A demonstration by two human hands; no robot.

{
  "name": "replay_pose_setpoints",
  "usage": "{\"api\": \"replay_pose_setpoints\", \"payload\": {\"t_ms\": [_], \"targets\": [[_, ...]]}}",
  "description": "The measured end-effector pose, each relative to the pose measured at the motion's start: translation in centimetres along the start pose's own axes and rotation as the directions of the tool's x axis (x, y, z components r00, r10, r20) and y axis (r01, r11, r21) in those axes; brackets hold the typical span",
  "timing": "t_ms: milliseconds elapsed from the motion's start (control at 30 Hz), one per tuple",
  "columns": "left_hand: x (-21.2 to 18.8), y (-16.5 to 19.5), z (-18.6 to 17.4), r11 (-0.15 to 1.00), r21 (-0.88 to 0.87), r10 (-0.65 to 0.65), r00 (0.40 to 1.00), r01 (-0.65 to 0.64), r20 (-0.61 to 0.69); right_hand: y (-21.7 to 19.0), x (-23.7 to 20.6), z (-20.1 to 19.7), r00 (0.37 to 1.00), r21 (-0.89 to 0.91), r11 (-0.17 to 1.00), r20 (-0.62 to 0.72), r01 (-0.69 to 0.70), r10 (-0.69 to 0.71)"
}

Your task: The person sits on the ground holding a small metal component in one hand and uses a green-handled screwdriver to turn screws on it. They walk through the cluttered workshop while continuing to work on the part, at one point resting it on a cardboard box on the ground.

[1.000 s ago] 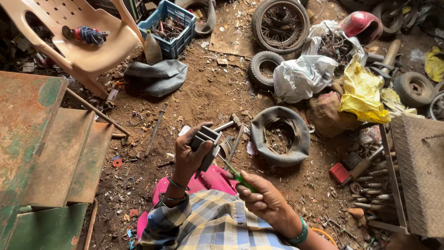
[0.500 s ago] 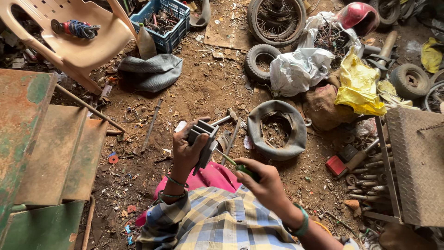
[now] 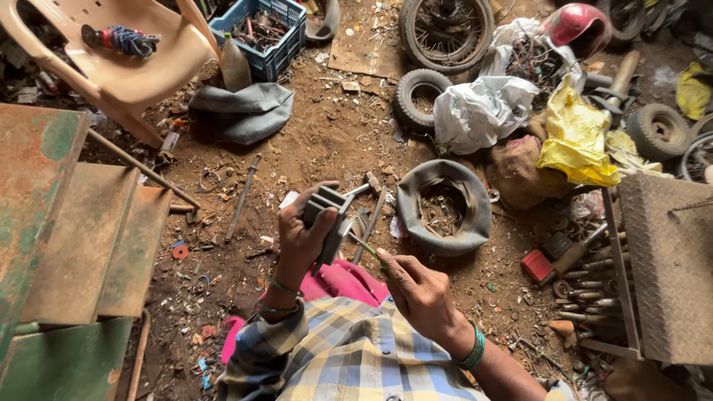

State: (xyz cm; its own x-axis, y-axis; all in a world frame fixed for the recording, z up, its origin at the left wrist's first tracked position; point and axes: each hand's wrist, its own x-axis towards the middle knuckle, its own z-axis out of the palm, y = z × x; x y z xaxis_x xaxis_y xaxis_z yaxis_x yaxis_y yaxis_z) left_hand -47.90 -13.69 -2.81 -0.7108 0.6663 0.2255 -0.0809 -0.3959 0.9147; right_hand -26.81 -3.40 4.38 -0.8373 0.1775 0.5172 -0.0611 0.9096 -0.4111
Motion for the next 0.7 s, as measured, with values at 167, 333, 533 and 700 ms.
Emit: {"api": "replay_pose_setpoints", "payload": {"t_ms": [167, 333, 533, 700], "targets": [[-0.4, 0.7, -0.4, 0.999, 0.014, 0.029, 0.999, -0.029, -0.023, -0.3, 0.2, -0.2, 0.966, 0.280, 0.927, 0.004, -0.249, 0.258], [-1.0, 1.7, -0.6, 0.994, 0.080, 0.071, 0.997, -0.070, -0.005, 1.0, -1.3, 0.6, 0.414, 0.696, -0.404, 0.695, -0.593, 0.588], [-1.0, 2.3, -0.7, 0.993, 0.110, 0.045, 0.997, -0.053, 0.068, 2.0, -2.1, 0.9, 0.480, 0.628, -0.433, 0.776, -0.646, 0.409], [-1.0, 1.7, -0.7, 0.997, 0.077, 0.004, 0.999, -0.008, 0.046, 0.8, -0.4, 0.1, 0.989, 0.155, 0.978, 0.060, -0.142, 0.134]]}}
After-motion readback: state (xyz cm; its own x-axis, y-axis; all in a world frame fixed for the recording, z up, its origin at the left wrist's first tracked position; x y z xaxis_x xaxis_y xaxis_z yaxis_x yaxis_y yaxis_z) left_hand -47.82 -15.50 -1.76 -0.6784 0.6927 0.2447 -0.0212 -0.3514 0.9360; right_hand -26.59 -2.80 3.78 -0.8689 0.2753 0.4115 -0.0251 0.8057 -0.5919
